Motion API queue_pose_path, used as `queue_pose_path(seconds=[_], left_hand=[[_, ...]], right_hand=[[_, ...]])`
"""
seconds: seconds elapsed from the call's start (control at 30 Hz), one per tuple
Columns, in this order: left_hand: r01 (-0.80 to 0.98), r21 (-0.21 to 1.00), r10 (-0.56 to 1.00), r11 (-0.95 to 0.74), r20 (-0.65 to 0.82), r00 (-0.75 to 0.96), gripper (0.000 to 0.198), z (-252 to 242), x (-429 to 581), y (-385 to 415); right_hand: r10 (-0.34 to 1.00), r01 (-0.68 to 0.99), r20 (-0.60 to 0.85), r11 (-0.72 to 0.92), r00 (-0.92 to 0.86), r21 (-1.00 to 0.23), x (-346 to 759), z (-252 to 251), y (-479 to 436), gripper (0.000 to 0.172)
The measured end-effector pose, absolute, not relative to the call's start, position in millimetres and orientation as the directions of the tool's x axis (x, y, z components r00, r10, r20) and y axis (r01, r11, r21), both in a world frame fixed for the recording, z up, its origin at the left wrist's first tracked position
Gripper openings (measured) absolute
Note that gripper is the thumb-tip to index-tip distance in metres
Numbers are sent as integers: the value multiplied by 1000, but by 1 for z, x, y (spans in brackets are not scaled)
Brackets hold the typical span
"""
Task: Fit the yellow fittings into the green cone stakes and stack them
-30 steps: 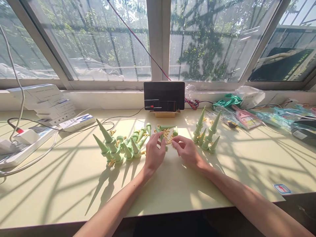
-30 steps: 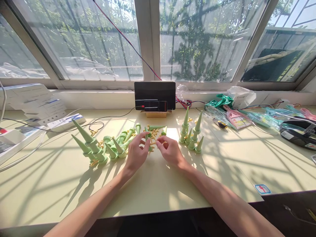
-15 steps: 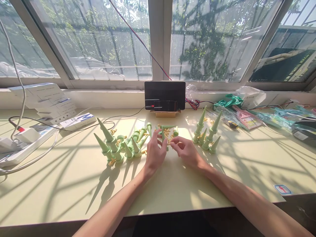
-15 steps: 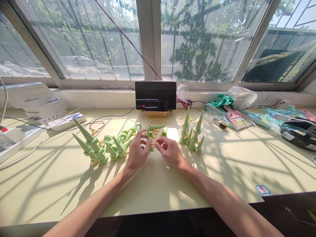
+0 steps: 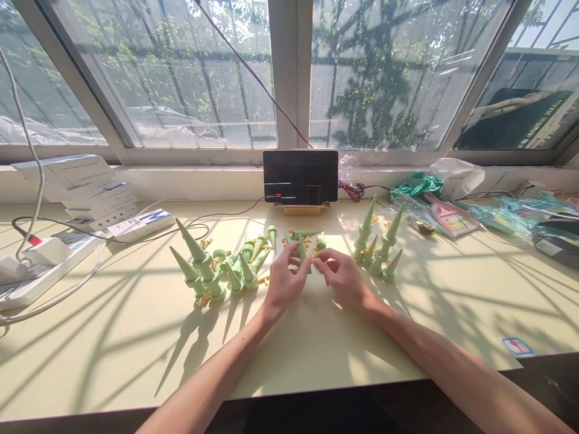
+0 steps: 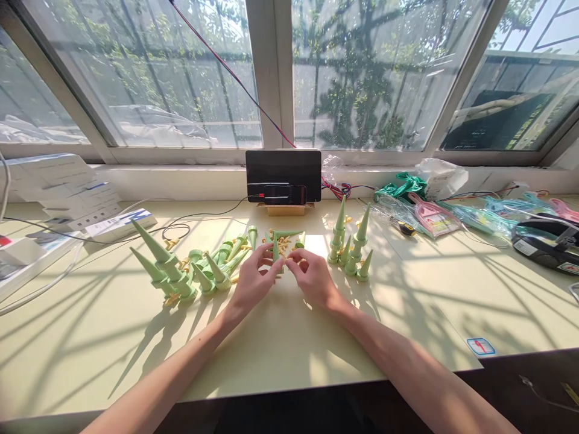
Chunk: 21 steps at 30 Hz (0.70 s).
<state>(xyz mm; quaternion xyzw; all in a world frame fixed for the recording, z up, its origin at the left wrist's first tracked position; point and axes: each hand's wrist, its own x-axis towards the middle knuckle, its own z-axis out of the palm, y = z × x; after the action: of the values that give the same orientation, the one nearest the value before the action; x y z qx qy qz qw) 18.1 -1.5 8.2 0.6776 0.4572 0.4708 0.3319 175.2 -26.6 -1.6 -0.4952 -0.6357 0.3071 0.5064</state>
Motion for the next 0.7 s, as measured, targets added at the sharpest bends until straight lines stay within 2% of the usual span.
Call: queue_pose_path(seconds=[0.27,0.43,0.7], left_hand=[[338,863,925,-376,327,192,51,4,18,-2],[299,884,925,-360,296,237,54,4,18,-2],[230,906,923,-357,303,239,48,1,18,-1]], right_hand=[[933,298,356,327,47,-897,176,-2,-25,30],[934,301,353,323,47,-897,175,-2,-26,28],[943,308,329,301,42,-902,176,-1,-25,30]])
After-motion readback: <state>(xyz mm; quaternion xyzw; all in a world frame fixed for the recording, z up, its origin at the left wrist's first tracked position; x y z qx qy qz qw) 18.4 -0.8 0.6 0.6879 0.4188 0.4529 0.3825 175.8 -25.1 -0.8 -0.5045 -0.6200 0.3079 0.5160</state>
